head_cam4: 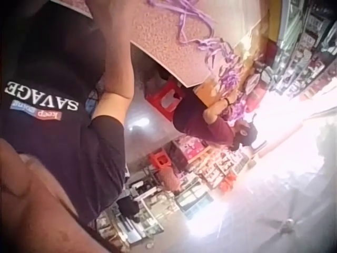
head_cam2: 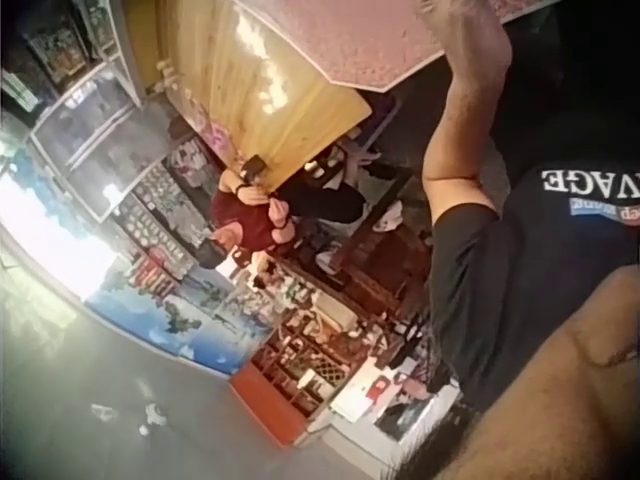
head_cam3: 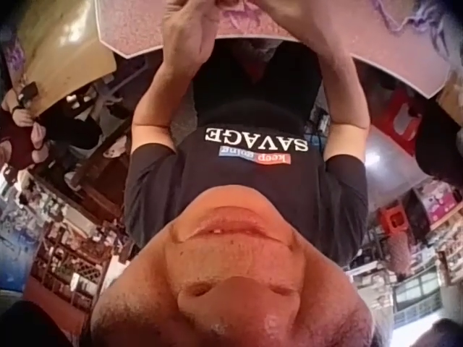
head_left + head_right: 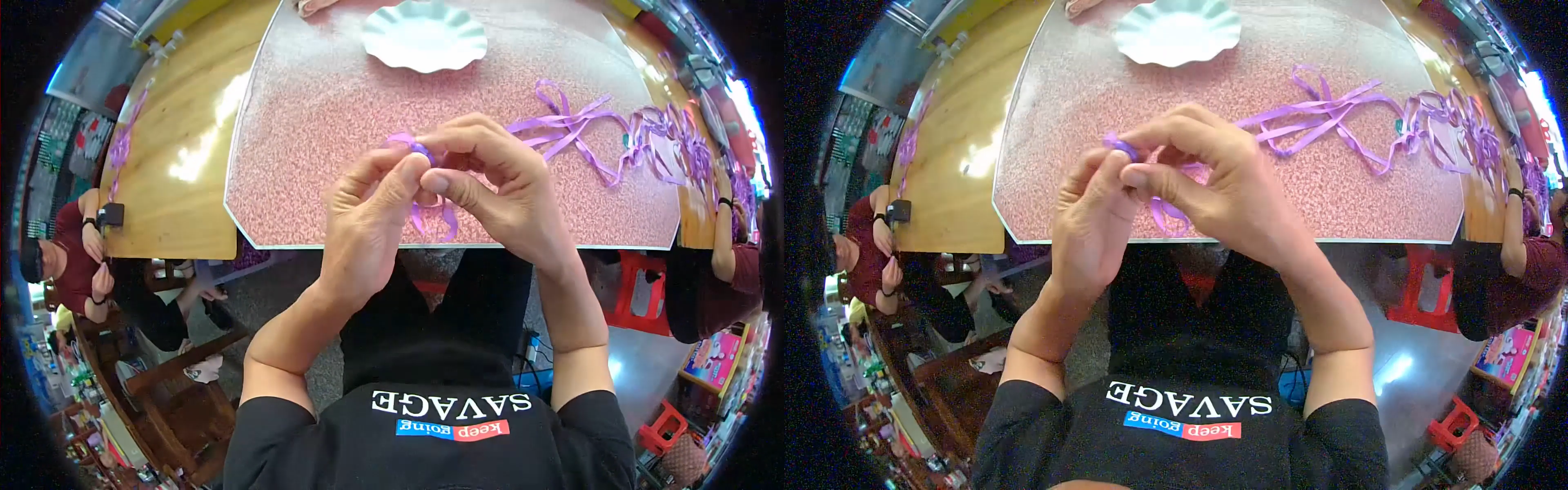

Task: Tying purple ribbons into decorative bows at a table.

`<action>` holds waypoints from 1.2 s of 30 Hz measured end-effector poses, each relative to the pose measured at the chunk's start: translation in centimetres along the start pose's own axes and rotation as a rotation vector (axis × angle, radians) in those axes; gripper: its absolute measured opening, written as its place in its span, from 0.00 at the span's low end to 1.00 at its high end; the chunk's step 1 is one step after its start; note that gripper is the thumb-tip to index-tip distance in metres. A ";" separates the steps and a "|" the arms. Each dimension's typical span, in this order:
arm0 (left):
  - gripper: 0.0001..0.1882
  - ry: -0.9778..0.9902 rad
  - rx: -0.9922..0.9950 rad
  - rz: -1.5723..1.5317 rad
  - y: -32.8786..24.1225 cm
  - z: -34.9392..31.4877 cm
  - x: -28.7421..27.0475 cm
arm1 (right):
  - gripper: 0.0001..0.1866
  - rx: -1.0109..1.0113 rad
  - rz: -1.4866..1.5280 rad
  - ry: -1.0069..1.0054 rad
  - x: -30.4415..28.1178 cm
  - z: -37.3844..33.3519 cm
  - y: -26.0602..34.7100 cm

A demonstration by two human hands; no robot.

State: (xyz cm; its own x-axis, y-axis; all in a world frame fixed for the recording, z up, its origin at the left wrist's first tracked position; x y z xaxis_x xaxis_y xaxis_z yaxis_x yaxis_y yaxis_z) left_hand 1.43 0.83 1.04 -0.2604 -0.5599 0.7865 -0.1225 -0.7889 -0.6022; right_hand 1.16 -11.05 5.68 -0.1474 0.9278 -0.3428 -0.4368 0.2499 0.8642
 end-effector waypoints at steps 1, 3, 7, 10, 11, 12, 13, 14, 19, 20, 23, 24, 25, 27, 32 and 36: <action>0.07 -0.043 -0.090 -0.020 1.0 -0.1 -0.6 | 0.12 0.006 0.001 0.004 0.0 -0.3 -0.5; 0.09 -0.076 -0.190 -0.019 1.7 -0.1 -1.3 | 0.12 0.100 0.174 0.007 -0.1 -0.9 -2.3; 0.12 0.007 -0.240 0.188 2.5 0.0 -1.6 | 0.10 0.175 0.093 -0.012 -0.6 -1.7 -3.7; 0.12 0.030 -0.237 0.404 2.0 0.7 -1.9 | 0.10 0.138 -0.016 -0.031 -0.7 -1.6 -3.6; 0.12 0.040 -0.258 0.463 1.8 1.0 -1.8 | 0.10 0.096 -0.099 -0.038 -0.9 -1.6 -3.3; 0.14 0.063 -0.307 0.538 1.6 1.2 -1.5 | 0.10 0.100 -0.099 -0.038 -0.9 -1.8 -3.4; 0.14 0.061 -0.309 0.538 1.3 1.4 -1.7 | 0.10 0.111 -0.066 -0.044 -0.9 -2.0 -3.8; 0.13 0.062 -0.328 0.609 1.2 1.6 -2.1 | 0.10 0.122 -0.034 -0.050 -0.8 -2.1 -4.0; 0.13 0.089 0.018 1.180 -2.1 2.2 -0.6 | 0.09 0.247 0.141 0.007 -0.3 -2.3 -4.7; 0.13 0.155 0.200 1.179 -3.0 2.1 1.3 | 0.09 0.247 0.137 0.039 -0.2 -2.3 -4.9; 0.16 0.323 0.466 1.314 -3.1 1.6 2.8 | 0.08 0.219 0.079 0.057 -0.5 -2.1 -4.8; 0.17 0.429 0.553 1.455 -2.4 1.3 3.3 | 0.08 0.220 0.078 0.055 -0.7 -2.1 -5.1; 0.17 0.431 0.550 1.453 -2.5 1.3 3.5 | 0.09 0.160 0.030 0.069 -0.9 -2.0 -4.9; 0.16 0.485 0.736 1.558 -2.8 0.6 5.2 | 0.09 0.103 -0.018 0.081 -0.9 -2.0 -4.6; 0.11 0.408 0.567 1.164 -1.5 1.5 2.1 | 0.12 0.299 0.262 0.074 -0.2 -2.8 -5.6; 0.09 0.072 -0.022 0.700 0.9 1.9 -1.4 | 0.12 0.289 0.005 -0.072 -1.3 -3.2 -4.7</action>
State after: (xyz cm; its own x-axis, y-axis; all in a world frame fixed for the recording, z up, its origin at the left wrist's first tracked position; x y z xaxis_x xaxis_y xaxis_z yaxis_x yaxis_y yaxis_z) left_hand 3.51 0.47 -0.35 -0.3476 -0.9156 0.2023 0.0776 -0.2431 -0.9669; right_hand 0.57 -14.28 0.92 -0.0816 0.9439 -0.3200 -0.1638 0.3040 0.9385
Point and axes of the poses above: each hand's wrist, its own z-axis towards the middle knuckle, its own x-axis out of the palm, y = z × x, the point moved 9 cm from there along z, towards the middle knuckle, and after that the axes turned 11 degrees about -z, right-handed, at the moved point
